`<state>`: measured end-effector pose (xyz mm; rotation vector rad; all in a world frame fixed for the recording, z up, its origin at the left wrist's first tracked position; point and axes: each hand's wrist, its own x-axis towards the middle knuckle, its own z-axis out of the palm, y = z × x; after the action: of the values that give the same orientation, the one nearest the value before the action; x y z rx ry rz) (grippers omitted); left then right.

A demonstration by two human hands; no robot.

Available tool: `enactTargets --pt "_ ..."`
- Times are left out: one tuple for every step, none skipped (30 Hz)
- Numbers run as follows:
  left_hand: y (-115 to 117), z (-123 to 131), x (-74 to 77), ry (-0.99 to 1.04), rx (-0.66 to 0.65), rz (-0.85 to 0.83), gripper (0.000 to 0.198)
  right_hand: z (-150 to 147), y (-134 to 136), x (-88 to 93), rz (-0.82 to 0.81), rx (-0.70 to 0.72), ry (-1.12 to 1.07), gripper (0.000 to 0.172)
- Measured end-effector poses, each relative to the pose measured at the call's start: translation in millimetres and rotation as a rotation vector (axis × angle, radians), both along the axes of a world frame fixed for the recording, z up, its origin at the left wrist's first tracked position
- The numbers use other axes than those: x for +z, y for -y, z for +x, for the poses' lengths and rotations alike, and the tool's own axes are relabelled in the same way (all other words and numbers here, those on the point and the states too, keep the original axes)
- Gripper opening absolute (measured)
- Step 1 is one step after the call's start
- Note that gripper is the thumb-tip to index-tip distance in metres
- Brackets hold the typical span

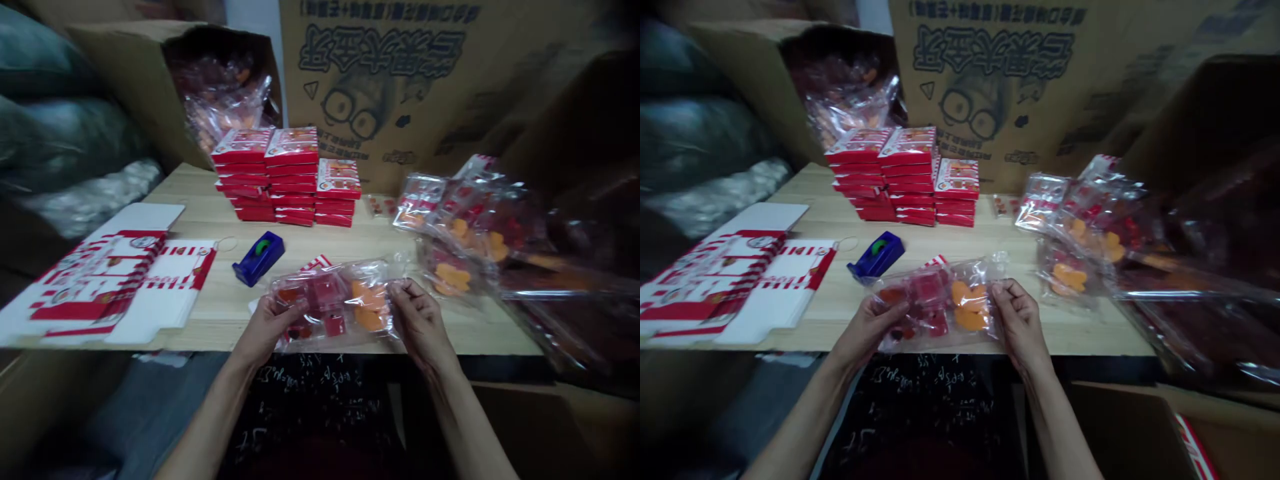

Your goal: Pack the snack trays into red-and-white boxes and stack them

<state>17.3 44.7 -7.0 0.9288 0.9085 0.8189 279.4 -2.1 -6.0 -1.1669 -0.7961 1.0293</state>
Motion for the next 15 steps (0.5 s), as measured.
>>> enactTargets --pt "8.7 -16.0 3.0 -0.014 0.115 -0.027 0.041 -5.4 -5.1 -2.1 0.017 0.093 0.061 0.028" --pt "17.6 -33.5 6.2 -0.028 0.249 -0.045 0.042 -9.3 -12.0 -3.6 0.043 0.2 0.159 0.041" --pt "26.3 -51.9 9.6 -0.044 0.394 -0.05 0.044 -12.6 -20.3 -4.7 0.077 0.313 0.293 0.059" --pt "35.0 -70.4 13.2 -0.062 0.545 -0.04 0.046 -16.4 -29.8 -5.7 0.113 0.426 0.459 0.077" --pt "43.6 -88.3 16.8 -0.083 0.69 -0.013 0.047 -21.2 -40.1 -7.0 0.146 0.532 0.645 0.092" --pt "52.0 -104.6 20.2 -0.109 0.822 0.02 0.047 -27.7 -50.9 -8.9 0.171 0.625 0.835 0.103" --pt "60.1 -118.6 23.0 -0.14 0.93 0.047 0.047 -36.0 -61.9 -11.8 0.192 0.708 1.011 0.112" --pt "67.9 -129.7 24.9 -0.176 1.014 0.061 0.046 -45.5 -72.8 -15.7 0.215 0.78 1.156 0.12" --pt "75.0 -137.7 25.6 -0.212 1.075 0.062 0.045 -55.7 -83.2 -20.5 0.237 0.84 1.262 0.127" --pt "81.3 -142.4 24.6 -0.24 1.115 0.05 0.044 -65.6 -92.8 -25.9 0.251 0.891 1.333 0.132" --pt "86.7 -144.2 21.9 -0.254 1.141 0.034 0.044 -74.4 -101.1 -31.6 0.253 0.939 1.375 0.134" --pt "91.0 -143.6 17.5 -0.255 1.161 0.014 0.044 -81.4 -107.7 -37.1 0.243 0.983 1.396 0.134" --pt "94.2 -141.1 11.6 -0.247 1.168 -0.011 0.045 -86.2 -112.2 -42.1 0.226 1.015 1.402 0.132" --pt "96.6 -137.4 4.5 -0.233 1.164 -0.036 0.046 -88.7 -114.4 -46.4 0.21 1.034 1.397 0.131" --pt "98.2 -133.3 -3.3 -0.219 1.153 -0.06 0.047 -89.1 -114.3 -49.7 0.202 1.037 1.383 0.131"
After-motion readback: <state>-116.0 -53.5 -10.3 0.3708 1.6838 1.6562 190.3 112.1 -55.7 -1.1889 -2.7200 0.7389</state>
